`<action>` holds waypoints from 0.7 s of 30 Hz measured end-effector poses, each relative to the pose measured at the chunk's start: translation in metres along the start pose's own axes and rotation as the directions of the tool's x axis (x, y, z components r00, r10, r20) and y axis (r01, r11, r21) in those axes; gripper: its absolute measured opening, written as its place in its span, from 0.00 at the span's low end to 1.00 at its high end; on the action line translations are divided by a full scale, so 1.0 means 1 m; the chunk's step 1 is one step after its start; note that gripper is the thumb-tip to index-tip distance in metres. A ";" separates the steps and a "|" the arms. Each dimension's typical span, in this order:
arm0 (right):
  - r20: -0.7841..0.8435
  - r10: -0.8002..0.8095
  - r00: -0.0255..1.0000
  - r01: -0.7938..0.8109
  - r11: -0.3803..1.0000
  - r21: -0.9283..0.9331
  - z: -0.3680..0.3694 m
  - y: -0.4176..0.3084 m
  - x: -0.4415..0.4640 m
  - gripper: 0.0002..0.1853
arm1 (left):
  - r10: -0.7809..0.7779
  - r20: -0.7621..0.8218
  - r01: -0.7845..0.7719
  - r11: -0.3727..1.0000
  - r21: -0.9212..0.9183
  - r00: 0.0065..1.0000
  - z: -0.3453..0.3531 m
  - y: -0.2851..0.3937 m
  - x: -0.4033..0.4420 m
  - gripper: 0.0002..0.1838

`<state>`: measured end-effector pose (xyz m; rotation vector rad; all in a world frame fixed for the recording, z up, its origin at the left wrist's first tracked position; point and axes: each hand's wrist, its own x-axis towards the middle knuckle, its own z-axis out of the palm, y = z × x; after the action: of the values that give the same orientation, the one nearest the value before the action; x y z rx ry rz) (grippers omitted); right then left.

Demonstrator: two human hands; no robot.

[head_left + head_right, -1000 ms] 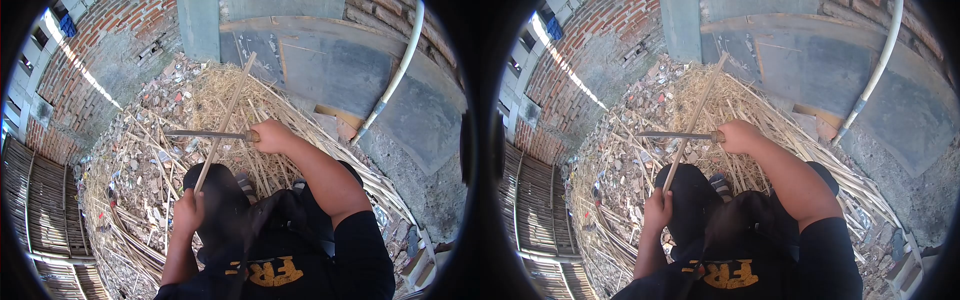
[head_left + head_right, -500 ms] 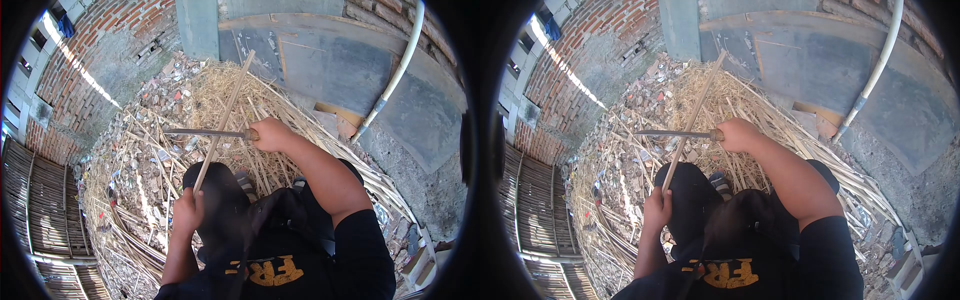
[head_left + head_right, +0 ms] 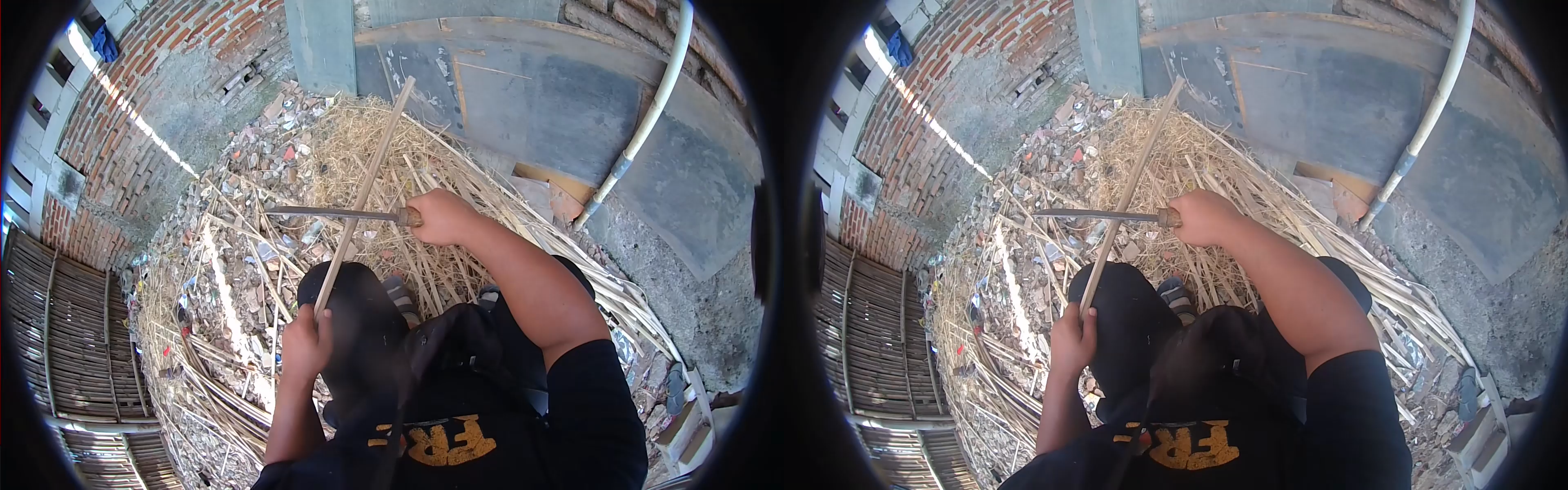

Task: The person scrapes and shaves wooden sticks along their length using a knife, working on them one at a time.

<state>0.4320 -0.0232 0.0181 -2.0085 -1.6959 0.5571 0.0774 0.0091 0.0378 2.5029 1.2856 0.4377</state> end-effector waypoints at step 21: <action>-0.046 -0.113 0.993 0.100 0.968 -0.230 -0.017 -0.028 -0.016 0.12 | -0.020 0.001 0.020 1.000 -0.022 1.000 0.002 -0.004 0.001 0.16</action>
<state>0.4163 -0.0364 0.0488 -2.0496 -1.8917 0.2741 0.0754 0.0119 0.0342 2.4694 1.2976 0.4441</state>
